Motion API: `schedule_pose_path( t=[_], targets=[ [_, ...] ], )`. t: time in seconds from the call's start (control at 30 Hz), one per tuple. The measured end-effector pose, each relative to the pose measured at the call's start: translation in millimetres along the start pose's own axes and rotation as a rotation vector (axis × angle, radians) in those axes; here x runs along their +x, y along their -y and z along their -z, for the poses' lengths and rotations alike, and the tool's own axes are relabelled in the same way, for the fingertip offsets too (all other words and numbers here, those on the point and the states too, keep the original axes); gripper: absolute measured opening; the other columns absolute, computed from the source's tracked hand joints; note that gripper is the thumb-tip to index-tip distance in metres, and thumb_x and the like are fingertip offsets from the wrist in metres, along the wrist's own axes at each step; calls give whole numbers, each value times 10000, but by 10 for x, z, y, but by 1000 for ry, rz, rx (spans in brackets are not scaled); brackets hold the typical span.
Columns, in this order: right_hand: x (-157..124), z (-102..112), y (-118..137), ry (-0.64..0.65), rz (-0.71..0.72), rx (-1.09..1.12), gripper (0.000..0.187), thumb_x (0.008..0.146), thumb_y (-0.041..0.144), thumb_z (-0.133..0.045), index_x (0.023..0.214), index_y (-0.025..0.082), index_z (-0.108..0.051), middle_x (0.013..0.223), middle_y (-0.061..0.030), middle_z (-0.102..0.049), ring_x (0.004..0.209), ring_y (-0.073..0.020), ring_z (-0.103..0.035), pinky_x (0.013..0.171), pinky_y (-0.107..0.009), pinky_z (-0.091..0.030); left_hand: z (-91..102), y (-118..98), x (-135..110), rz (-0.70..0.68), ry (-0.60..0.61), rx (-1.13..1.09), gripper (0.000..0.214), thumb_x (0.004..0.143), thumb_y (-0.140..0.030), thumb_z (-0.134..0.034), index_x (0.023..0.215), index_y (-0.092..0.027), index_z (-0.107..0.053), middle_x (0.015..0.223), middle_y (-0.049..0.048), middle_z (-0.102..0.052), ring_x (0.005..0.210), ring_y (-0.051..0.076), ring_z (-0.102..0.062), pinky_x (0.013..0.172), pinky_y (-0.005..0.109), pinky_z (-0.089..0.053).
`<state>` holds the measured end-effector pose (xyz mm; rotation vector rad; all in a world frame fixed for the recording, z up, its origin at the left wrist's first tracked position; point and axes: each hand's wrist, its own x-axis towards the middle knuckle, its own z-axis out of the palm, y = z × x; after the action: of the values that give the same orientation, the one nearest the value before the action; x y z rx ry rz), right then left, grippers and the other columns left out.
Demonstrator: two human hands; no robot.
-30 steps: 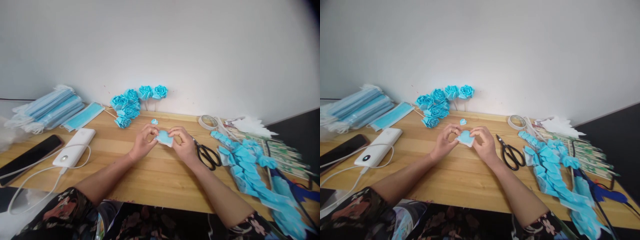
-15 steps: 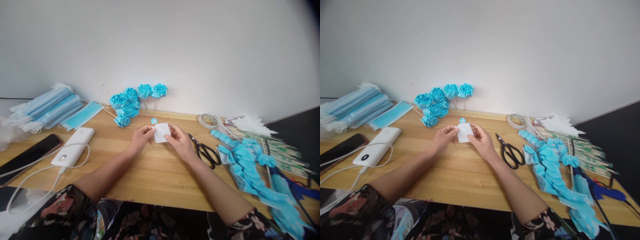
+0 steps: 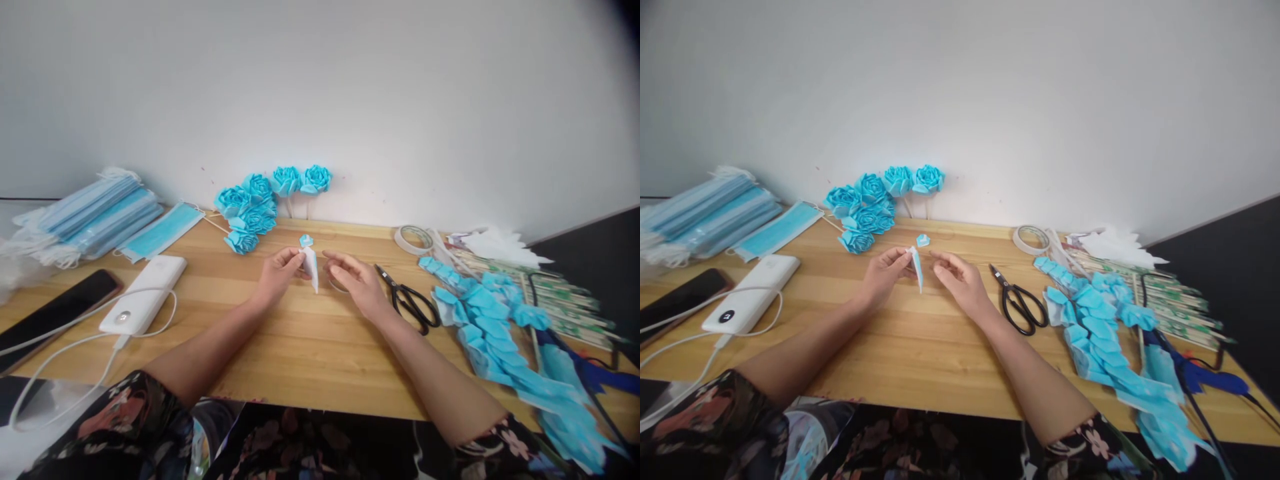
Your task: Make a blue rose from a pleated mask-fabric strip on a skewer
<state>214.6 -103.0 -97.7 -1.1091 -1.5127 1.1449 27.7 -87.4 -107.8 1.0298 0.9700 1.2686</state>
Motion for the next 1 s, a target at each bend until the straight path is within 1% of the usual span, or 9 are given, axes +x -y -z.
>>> schedule_pose_path(
  t=[0.1, 0.2, 0.37, 0.53, 0.67, 0.77, 0.83, 0.93, 1.0],
  targets=[
    [-10, -37, 27, -5, 93, -135, 359, 843, 333, -610, 1176, 216, -675, 964, -43, -701, 853, -159, -648, 802, -311, -527, 3, 2, 9, -8, -35, 11, 371, 669, -472, -778, 770, -144, -638, 684, -18, -638, 602, 108, -615, 612, 249, -550],
    [-31, -87, 38, -44, 226, -309, 292, 834, 262, -594, 1114, 215, -663, 847, -16, -690, 772, -150, -641, 789, -312, -525, 17, 35, 9, -2, -51, 28, 337, 672, -439, -775, 796, -156, -640, 689, -21, -651, 593, 103, -606, 572, 211, -496],
    [-68, -134, 45, -51, 365, -468, 150, 836, 232, -585, 967, 238, -658, 800, -17, -676, 755, -171, -638, 768, -330, -526, 6, 72, -25, 61, 31, -123, 326, 651, -364, -807, 830, -160, -627, 701, -16, -667, 564, 92, -583, 547, 200, -453],
    [-56, -112, 24, -91, 272, -396, 208, 887, 275, -544, 1056, 236, -659, 905, -38, -704, 801, -178, -652, 804, -342, -530, -37, 0, -63, 144, 213, -294, 332, 666, -348, -809, 861, -147, -631, 718, 27, -683, 619, 144, -641, 589, 251, -489],
    [-22, -83, 14, -13, 158, -249, 214, 903, 344, -542, 1009, 224, -684, 1026, -64, -727, 907, -200, -669, 818, -341, -523, -38, -19, -85, 194, 354, -304, 410, 683, -337, -810, 995, -146, -626, 687, 27, -682, 582, 160, -639, 571, 260, -480],
    [-12, -74, 37, 110, 93, -107, 253, 917, 390, -531, 1029, 224, -686, 903, -37, -717, 815, -182, -666, 787, -332, -513, -31, -7, -97, 213, 387, -302, 681, 697, -320, -811, 1298, -192, -516, 700, 12, -693, 591, 169, -652, 584, 265, -485],
    [-20, -77, 61, 202, 58, -24, 276, 927, 417, -519, 1038, 223, -681, 771, -2, -672, 708, -158, -640, 742, -318, -504, -30, -6, -104, 239, 403, -297, 865, 671, -316, -834, 1423, -218, -417, 739, 17, -708, 596, 171, -659, 589, 270, -489],
    [-38, -92, 78, 261, -8, 23, 255, 900, 432, -562, 974, 213, -671, 701, 20, -635, 634, -134, -601, 688, -293, -492, -35, -17, -110, 312, 433, -302, 891, 616, -316, -877, 1403, -239, -465, 858, 46, -731, 624, 169, -671, 624, 286, -511],
    [-40, -100, 61, 220, -35, 13, 227, 848, 428, -628, 896, 208, -657, 755, 9, -657, 650, -127, -592, 665, -275, -486, -39, -17, -110, 327, 419, -318, 802, 579, -312, -904, 1304, -237, -569, 977, 72, -734, 719, 173, -689, 677, 284, -525]
  ],
)
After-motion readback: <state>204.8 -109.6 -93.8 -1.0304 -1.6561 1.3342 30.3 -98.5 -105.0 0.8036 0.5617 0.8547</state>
